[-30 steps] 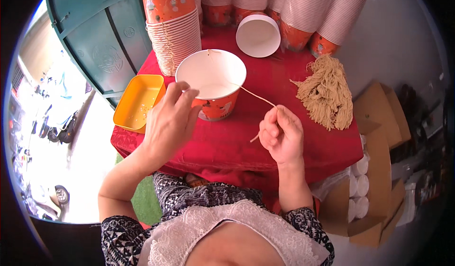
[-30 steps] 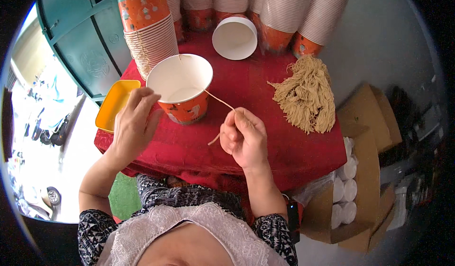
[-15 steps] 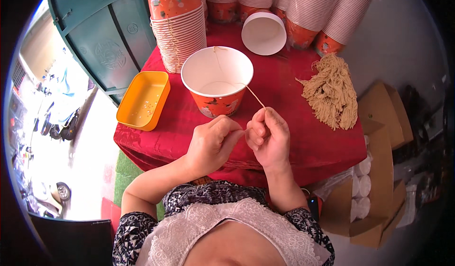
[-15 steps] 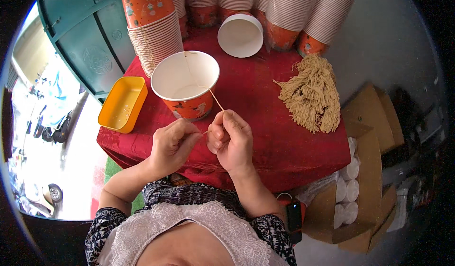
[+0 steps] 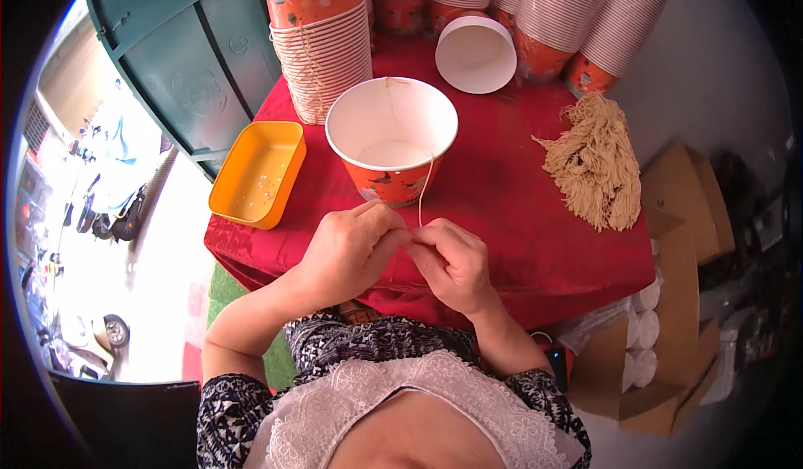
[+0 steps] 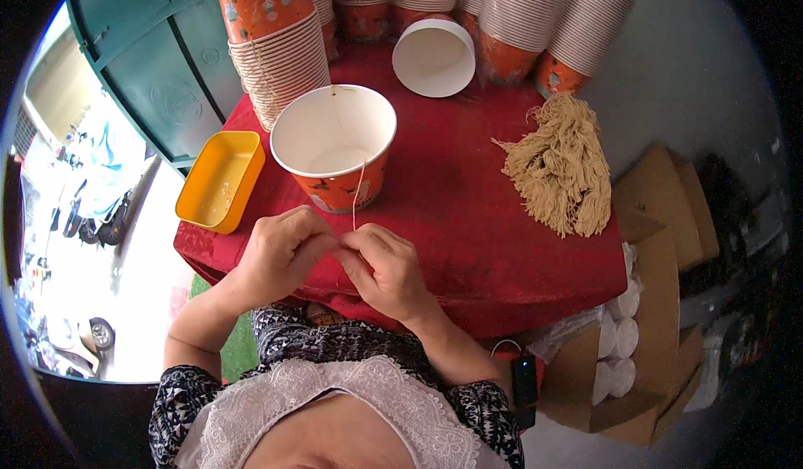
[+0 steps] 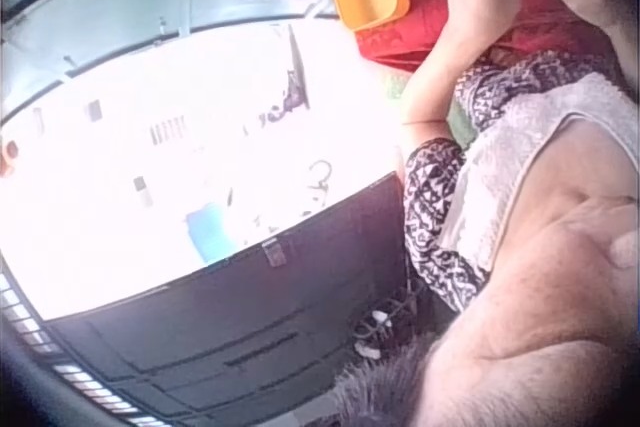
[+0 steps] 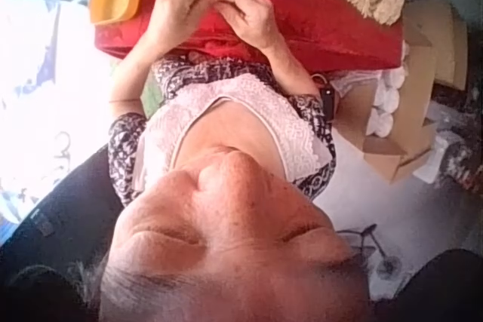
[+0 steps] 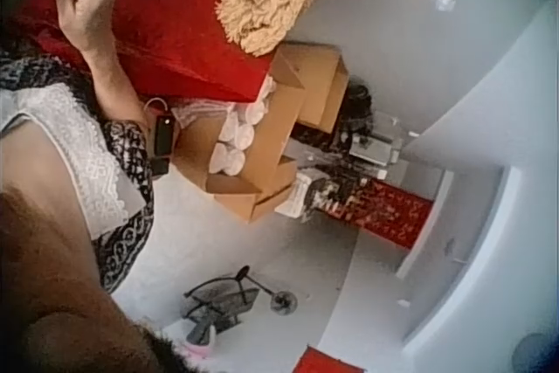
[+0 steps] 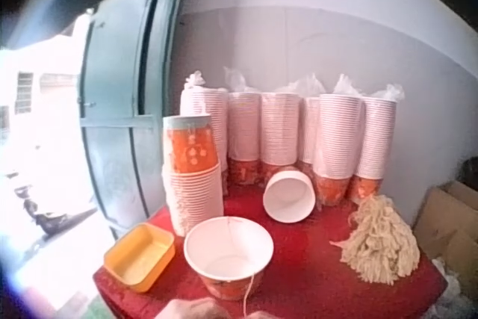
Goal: Threading and knotting strings through pre-punched holes in paper buckets to attach handles.
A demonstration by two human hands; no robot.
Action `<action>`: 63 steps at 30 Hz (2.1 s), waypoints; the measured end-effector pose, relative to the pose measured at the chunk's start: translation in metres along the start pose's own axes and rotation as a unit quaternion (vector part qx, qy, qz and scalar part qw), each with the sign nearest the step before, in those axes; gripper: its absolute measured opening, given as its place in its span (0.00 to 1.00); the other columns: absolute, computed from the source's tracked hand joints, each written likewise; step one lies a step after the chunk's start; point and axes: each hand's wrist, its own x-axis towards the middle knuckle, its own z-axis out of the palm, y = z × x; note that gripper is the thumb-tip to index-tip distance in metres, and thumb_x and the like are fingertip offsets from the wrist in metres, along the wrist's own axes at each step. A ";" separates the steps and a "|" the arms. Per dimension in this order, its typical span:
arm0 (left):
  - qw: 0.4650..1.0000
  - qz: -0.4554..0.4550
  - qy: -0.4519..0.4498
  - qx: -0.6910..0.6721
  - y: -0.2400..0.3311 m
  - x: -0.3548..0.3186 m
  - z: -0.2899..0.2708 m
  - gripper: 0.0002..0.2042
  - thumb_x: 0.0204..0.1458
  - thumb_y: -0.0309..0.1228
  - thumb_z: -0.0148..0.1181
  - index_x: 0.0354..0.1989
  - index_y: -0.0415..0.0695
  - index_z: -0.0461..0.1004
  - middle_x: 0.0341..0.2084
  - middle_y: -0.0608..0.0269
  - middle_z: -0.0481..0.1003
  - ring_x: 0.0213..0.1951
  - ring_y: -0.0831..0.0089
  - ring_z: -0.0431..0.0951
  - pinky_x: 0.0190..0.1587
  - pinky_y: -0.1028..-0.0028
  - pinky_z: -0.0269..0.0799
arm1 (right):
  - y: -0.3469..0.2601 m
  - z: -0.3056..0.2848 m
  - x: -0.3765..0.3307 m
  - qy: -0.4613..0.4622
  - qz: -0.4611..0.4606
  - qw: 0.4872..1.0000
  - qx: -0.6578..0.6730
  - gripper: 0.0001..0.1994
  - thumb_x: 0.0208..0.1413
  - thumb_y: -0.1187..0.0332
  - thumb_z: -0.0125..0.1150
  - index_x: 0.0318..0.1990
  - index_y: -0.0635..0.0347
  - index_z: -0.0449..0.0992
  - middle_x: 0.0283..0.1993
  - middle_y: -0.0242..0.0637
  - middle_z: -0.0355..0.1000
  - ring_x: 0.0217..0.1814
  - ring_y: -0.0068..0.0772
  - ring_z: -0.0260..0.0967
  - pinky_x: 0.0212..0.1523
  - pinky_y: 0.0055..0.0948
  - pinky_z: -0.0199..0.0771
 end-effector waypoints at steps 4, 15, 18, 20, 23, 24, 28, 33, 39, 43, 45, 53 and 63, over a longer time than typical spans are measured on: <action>0.998 -0.058 0.010 -0.004 -0.002 -0.001 -0.008 0.06 0.49 0.22 0.63 0.30 0.37 0.71 0.23 0.52 0.72 0.26 0.54 0.76 0.27 0.65 0.71 | -0.006 0.007 0.007 0.060 0.020 0.998 0.007 0.06 0.48 0.81 0.64 0.30 0.64 0.72 0.24 0.40 0.68 0.23 0.39 0.69 0.24 0.34 0.68; 0.967 -0.040 0.099 0.231 -0.036 0.024 -0.026 0.09 0.48 0.23 0.62 0.39 0.42 0.74 0.47 0.55 0.70 0.36 0.54 0.78 0.38 0.60 0.75 | 0.011 0.023 0.025 0.135 -0.006 0.986 -0.103 0.08 0.46 0.82 0.62 0.25 0.62 0.67 0.22 0.40 0.66 0.21 0.41 0.68 0.22 0.36 0.67; 0.970 -0.005 0.054 0.237 -0.041 0.027 -0.025 0.08 0.51 0.25 0.60 0.39 0.40 0.74 0.44 0.53 0.70 0.33 0.53 0.78 0.34 0.60 0.76 | 0.012 0.022 0.024 0.140 0.014 0.984 -0.107 0.09 0.46 0.82 0.62 0.24 0.62 0.66 0.21 0.40 0.65 0.21 0.42 0.68 0.21 0.37 0.67; 0.970 0.002 0.055 0.236 -0.037 0.026 -0.022 0.08 0.51 0.25 0.60 0.39 0.40 0.74 0.43 0.54 0.70 0.33 0.53 0.78 0.33 0.61 0.76 | 0.011 0.020 0.025 0.151 0.008 0.982 -0.114 0.10 0.45 0.82 0.62 0.23 0.62 0.66 0.20 0.40 0.65 0.20 0.40 0.67 0.20 0.36 0.66; 0.972 0.009 0.052 0.230 -0.032 0.024 -0.016 0.08 0.51 0.26 0.60 0.39 0.41 0.74 0.41 0.55 0.71 0.32 0.54 0.78 0.32 0.62 0.76 | 0.011 0.013 0.023 0.166 0.029 0.980 -0.102 0.10 0.45 0.82 0.62 0.23 0.62 0.66 0.20 0.40 0.65 0.19 0.38 0.67 0.20 0.34 0.66; 0.973 0.009 0.050 0.227 -0.031 0.023 -0.015 0.08 0.50 0.26 0.61 0.39 0.41 0.74 0.40 0.56 0.72 0.31 0.55 0.78 0.31 0.63 0.76 | 0.011 0.012 0.023 0.166 0.031 0.980 -0.102 0.10 0.45 0.82 0.62 0.23 0.62 0.66 0.20 0.40 0.65 0.19 0.38 0.67 0.20 0.34 0.66; 0.978 0.012 0.070 0.198 -0.025 0.022 -0.015 0.09 0.49 0.26 0.62 0.38 0.39 0.74 0.40 0.55 0.72 0.30 0.56 0.79 0.31 0.64 0.76 | 0.014 0.009 0.023 0.157 0.041 0.983 -0.091 0.09 0.46 0.83 0.62 0.23 0.64 0.67 0.20 0.38 0.66 0.19 0.31 0.65 0.20 0.29 0.65; 0.982 -0.001 0.103 0.158 -0.018 0.022 -0.023 0.10 0.47 0.24 0.64 0.38 0.38 0.74 0.39 0.55 0.73 0.29 0.57 0.79 0.30 0.65 0.75 | 0.017 0.011 0.026 0.154 0.038 0.983 -0.088 0.09 0.48 0.84 0.62 0.23 0.65 0.68 0.19 0.36 0.66 0.19 0.25 0.64 0.21 0.25 0.64; 0.984 -0.022 0.096 0.148 -0.021 0.019 -0.026 0.09 0.47 0.21 0.62 0.38 0.38 0.75 0.39 0.53 0.74 0.36 0.59 0.79 0.36 0.68 0.75 | 0.022 0.015 0.028 0.159 0.026 0.981 -0.109 0.09 0.47 0.84 0.62 0.23 0.65 0.67 0.19 0.37 0.65 0.19 0.27 0.65 0.21 0.26 0.64; 0.984 -0.020 0.097 0.149 -0.023 0.019 -0.026 0.08 0.48 0.21 0.62 0.37 0.38 0.75 0.39 0.53 0.74 0.36 0.59 0.79 0.36 0.68 0.75 | 0.022 0.015 0.030 0.156 0.028 0.981 -0.112 0.10 0.47 0.84 0.62 0.23 0.65 0.67 0.19 0.38 0.65 0.19 0.29 0.65 0.21 0.26 0.65; 0.982 0.012 0.109 0.153 -0.024 0.022 -0.026 0.08 0.48 0.23 0.63 0.36 0.37 0.74 0.38 0.54 0.73 0.29 0.57 0.79 0.30 0.66 0.75 | 0.023 0.015 0.032 0.154 0.030 0.981 -0.111 0.10 0.47 0.84 0.62 0.23 0.65 0.67 0.19 0.38 0.65 0.19 0.30 0.66 0.21 0.26 0.65; 0.986 0.073 0.000 0.148 -0.025 0.063 -0.041 0.07 0.51 0.21 0.57 0.38 0.38 0.74 0.39 0.53 0.73 0.43 0.54 0.72 0.45 0.62 0.70 | 0.029 0.016 0.039 0.158 0.023 0.979 -0.127 0.06 0.48 0.83 0.62 0.26 0.65 0.70 0.22 0.41 0.69 0.21 0.36 0.70 0.22 0.29 0.68; 0.947 0.061 -0.305 0.077 -0.054 0.105 -0.030 0.09 0.58 0.29 0.50 0.38 0.38 0.75 0.32 0.50 0.75 0.40 0.53 0.72 0.46 0.60 0.67 | 0.028 0.013 0.039 0.142 0.026 0.978 -0.151 0.06 0.48 0.78 0.63 0.28 0.62 0.70 0.25 0.43 0.70 0.25 0.46 0.72 0.25 0.38 0.72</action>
